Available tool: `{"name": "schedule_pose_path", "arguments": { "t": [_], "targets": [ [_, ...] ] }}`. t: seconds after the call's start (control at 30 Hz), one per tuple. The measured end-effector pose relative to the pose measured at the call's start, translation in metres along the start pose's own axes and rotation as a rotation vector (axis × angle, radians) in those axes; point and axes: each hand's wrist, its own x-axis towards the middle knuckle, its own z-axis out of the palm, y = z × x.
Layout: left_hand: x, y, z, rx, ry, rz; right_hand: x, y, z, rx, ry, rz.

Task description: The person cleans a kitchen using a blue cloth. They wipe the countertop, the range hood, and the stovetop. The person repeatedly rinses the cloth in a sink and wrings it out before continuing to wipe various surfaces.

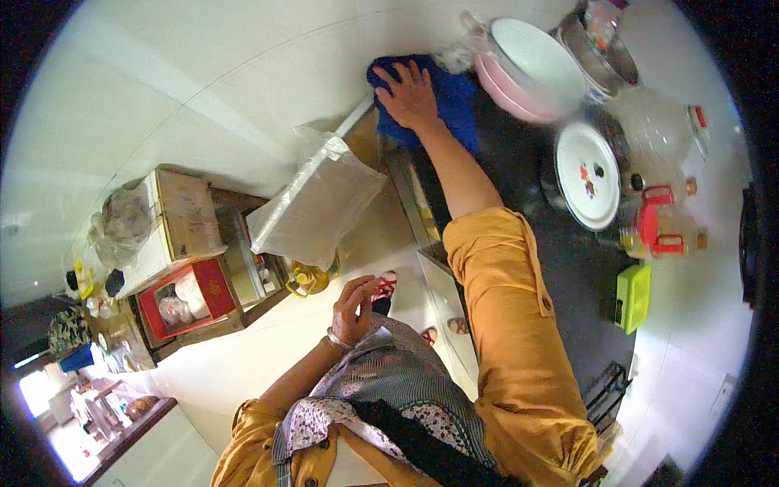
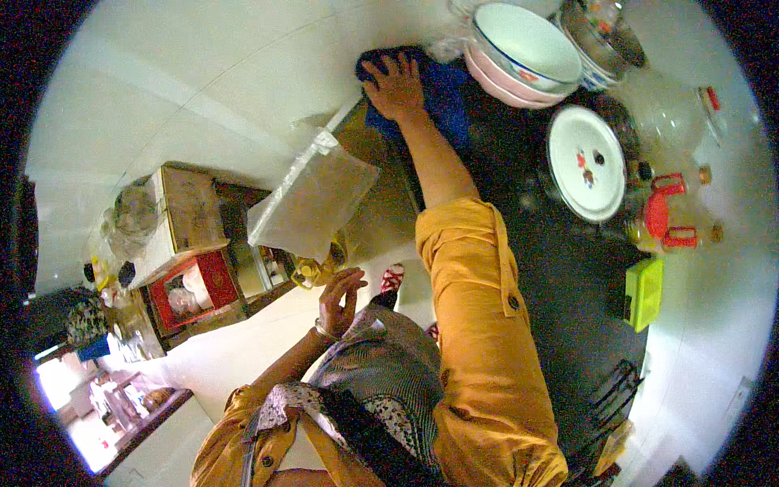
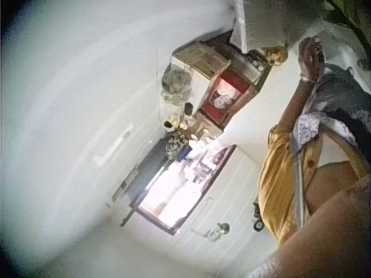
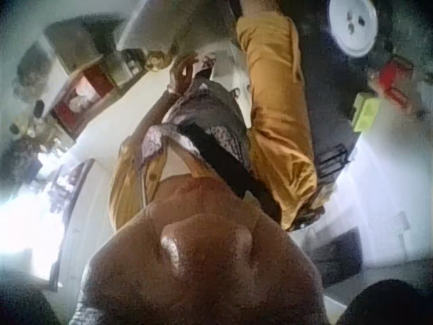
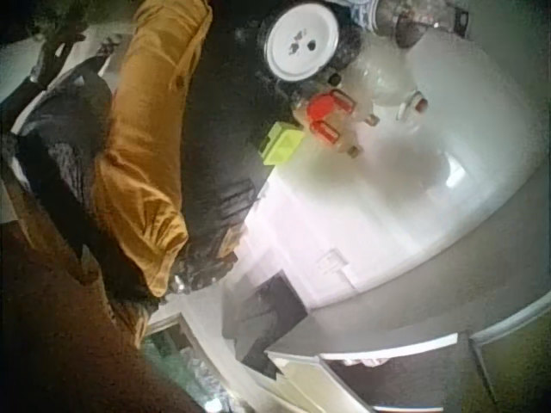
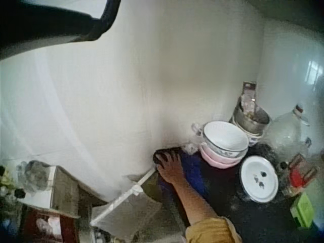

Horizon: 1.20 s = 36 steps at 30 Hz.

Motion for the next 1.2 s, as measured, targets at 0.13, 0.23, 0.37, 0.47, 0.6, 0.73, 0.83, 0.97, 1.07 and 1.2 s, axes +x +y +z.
{"name": "schedule_pose_path", "arguments": {
  "t": [0.13, 0.23, 0.37, 0.47, 0.6, 0.73, 0.83, 0.97, 1.07, 1.2],
  "targets": [
    [0.003, 0.016, 0.017, -0.059, -0.033, 0.027, -0.044, -0.013, -0.031, 0.043, -0.004, 0.039],
    [0.009, 0.034, 0.035, -0.123, -0.103, 0.066, -0.114, -0.012, -0.073, 0.054, -0.001, 0.097],
    [0.021, 0.055, 0.053, -0.124, -0.192, 0.171, -0.217, -0.01, -0.139, 0.036, -0.02, 0.298],
    [0.025, 0.061, 0.063, -0.168, -0.259, 0.161, -0.253, -0.003, -0.154, -0.007, -0.023, 0.372],
    [0.02, 0.051, 0.07, -0.268, -0.357, 0.091, -0.22, 0.023, -0.134, -0.042, 0.026, 0.417],
    [0.026, 0.052, 0.058, -0.118, -0.318, 0.192, -0.16, 0.086, -0.096, -0.08, 0.113, 0.577],
    [0.02, 0.032, 0.057, -0.143, -0.231, 0.221, -0.13, 0.105, -0.084, -0.072, 0.158, 0.716],
    [0.013, 0.026, 0.049, -0.063, -0.284, 0.253, -0.14, 0.106, -0.074, -0.155, 0.235, 0.7],
    [0.011, 0.029, 0.056, -0.11, -0.307, 0.232, -0.174, 0.066, -0.109, -0.125, 0.038, 0.538],
    [0.018, 0.062, 0.069, -0.178, -0.411, 0.173, -0.272, 0.034, -0.16, -0.106, 0.101, 0.507]
  ]
}}
